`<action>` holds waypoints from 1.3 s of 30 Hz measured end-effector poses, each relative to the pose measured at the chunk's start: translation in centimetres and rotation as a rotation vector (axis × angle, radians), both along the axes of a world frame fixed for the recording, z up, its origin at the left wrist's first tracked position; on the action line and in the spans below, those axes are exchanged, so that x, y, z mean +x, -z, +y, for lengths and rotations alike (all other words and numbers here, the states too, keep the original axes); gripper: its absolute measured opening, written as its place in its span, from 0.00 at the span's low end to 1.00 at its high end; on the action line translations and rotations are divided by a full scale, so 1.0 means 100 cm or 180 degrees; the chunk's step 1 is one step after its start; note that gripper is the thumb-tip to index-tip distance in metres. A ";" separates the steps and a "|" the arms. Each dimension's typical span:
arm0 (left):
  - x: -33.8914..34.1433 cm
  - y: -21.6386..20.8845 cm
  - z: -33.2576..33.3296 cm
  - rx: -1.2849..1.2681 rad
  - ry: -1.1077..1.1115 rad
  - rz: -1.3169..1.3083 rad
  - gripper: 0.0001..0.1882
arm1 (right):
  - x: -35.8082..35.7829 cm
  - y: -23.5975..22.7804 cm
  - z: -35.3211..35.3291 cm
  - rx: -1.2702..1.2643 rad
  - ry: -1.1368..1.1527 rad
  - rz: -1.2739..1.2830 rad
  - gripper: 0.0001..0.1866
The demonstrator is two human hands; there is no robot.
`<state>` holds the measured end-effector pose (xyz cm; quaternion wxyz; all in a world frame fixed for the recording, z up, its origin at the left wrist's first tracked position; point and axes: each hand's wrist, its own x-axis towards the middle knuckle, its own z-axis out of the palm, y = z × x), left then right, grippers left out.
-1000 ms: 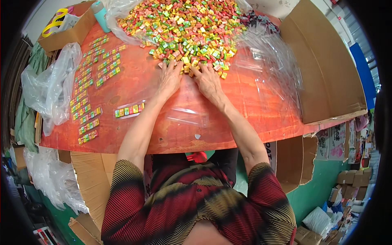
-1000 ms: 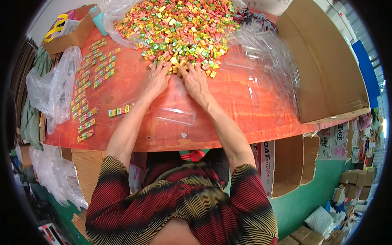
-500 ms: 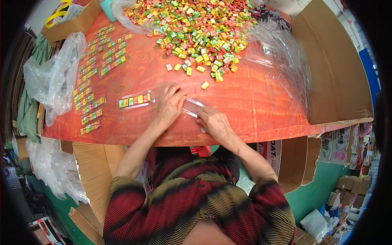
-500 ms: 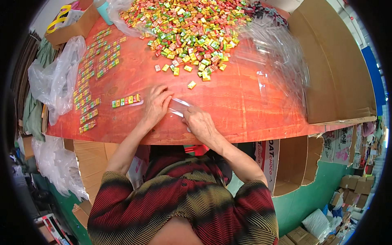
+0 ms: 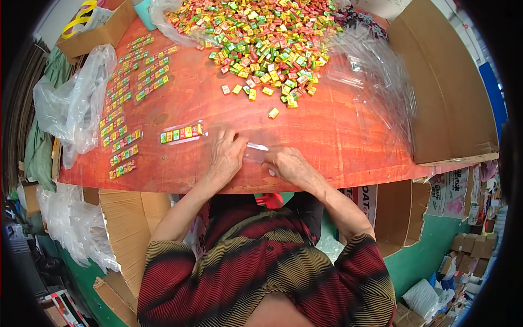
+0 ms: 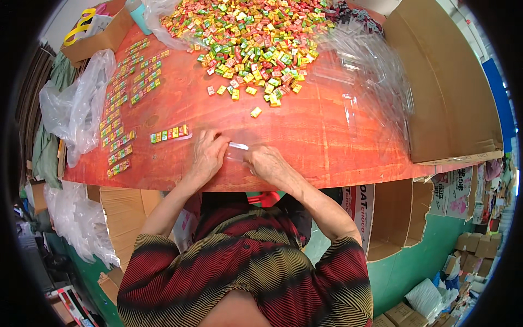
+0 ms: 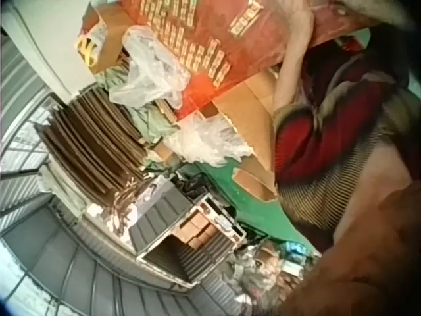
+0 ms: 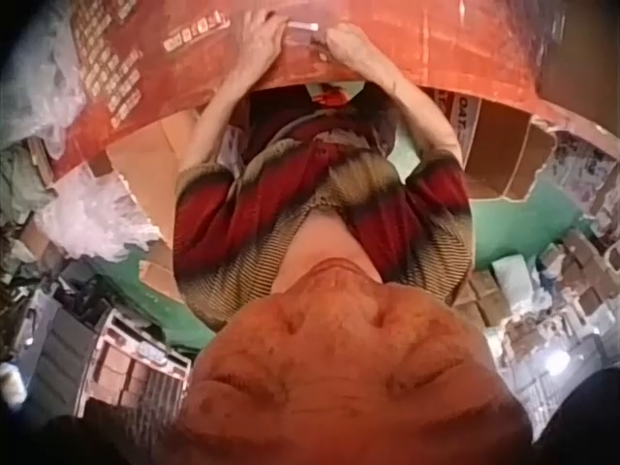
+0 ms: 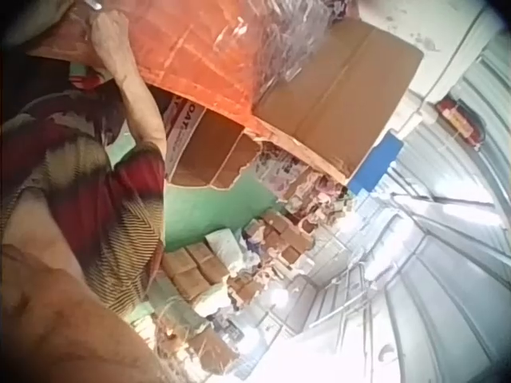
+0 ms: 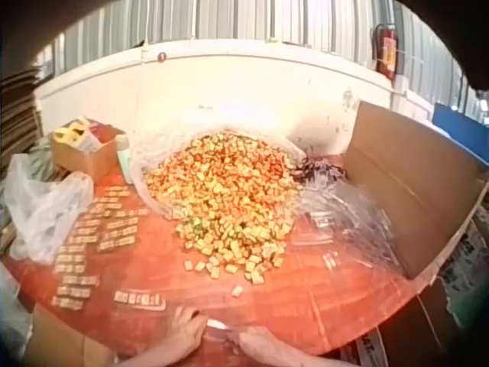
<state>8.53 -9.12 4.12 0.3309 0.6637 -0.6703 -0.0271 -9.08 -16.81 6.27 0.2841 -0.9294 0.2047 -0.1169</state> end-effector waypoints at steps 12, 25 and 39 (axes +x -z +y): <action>-0.006 -0.007 0.023 0.0254 0.0053 -0.0084 0.08 | -0.013 -0.008 0.016 0.0234 -0.0389 0.0239 0.07; 0.055 -0.006 -0.106 0.0285 -0.0336 0.0071 0.19 | 0.097 0.008 -0.079 -0.0758 0.1132 -0.0630 0.12; 0.013 0.002 -0.069 0.0258 -0.0236 0.0375 0.09 | 0.053 0.023 -0.064 -0.0643 0.0931 -0.0321 0.12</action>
